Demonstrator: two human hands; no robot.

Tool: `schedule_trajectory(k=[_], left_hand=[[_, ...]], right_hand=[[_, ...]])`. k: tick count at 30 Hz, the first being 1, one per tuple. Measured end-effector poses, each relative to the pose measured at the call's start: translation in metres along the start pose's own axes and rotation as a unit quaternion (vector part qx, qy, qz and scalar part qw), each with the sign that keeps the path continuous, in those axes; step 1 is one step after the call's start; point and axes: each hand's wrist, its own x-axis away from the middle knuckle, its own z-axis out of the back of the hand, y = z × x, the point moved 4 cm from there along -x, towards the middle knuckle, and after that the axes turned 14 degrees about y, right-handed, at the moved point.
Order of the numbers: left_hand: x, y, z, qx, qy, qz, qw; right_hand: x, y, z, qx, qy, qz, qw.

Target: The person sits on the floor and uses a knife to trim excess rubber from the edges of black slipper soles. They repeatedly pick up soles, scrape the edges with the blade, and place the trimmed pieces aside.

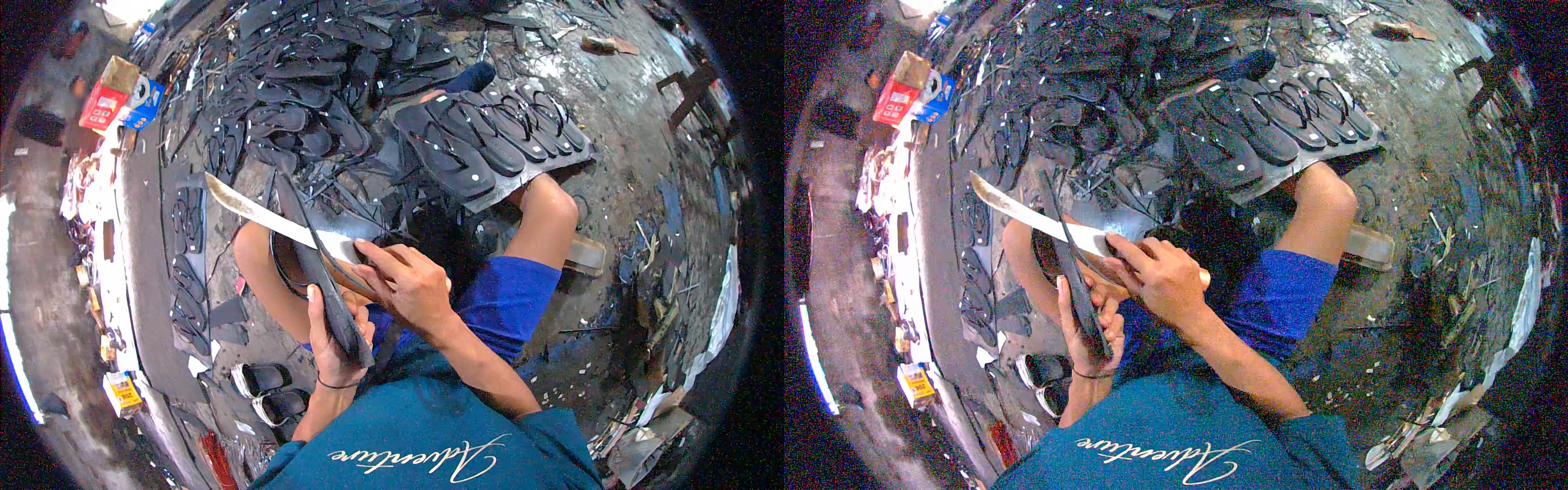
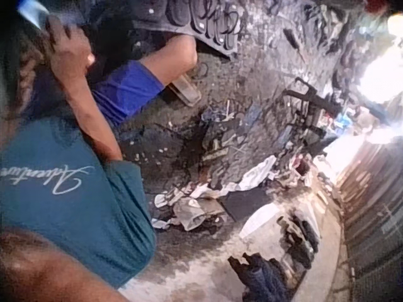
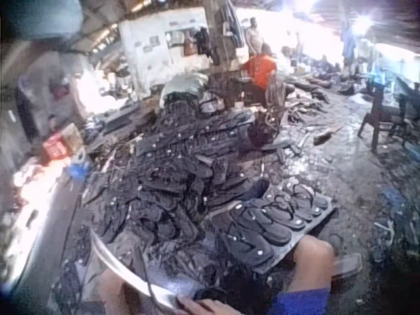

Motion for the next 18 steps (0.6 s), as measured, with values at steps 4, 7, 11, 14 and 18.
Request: schedule_trajectory(k=[4, 7, 11, 14, 18], left_hand=[[0.000, 0.003, -0.008, 0.049, 0.040, 0.015, 0.998], [0.010, -0.004, 0.003, -0.096, 0.091, 0.027, 0.991], [0.019, -0.024, 0.049, -0.303, 0.122, -0.104, 0.939], [0.017, -0.003, 0.034, -0.390, -0.132, -0.143, 0.900], [-0.040, 0.071, -0.009, -0.372, 0.045, -0.237, 0.897]], right_hand=[[-0.014, -0.002, -0.014, -0.017, -0.011, 0.005, 1.000], [-0.038, -0.001, -0.015, -0.041, 0.002, -0.054, 0.998], [-0.067, 0.015, -0.013, -0.211, -0.055, -0.267, 0.939], [-0.051, 0.005, 0.016, -0.197, -0.200, -0.272, 0.920], [-0.032, -0.022, 0.043, -0.209, -0.040, -0.176, 0.961]])
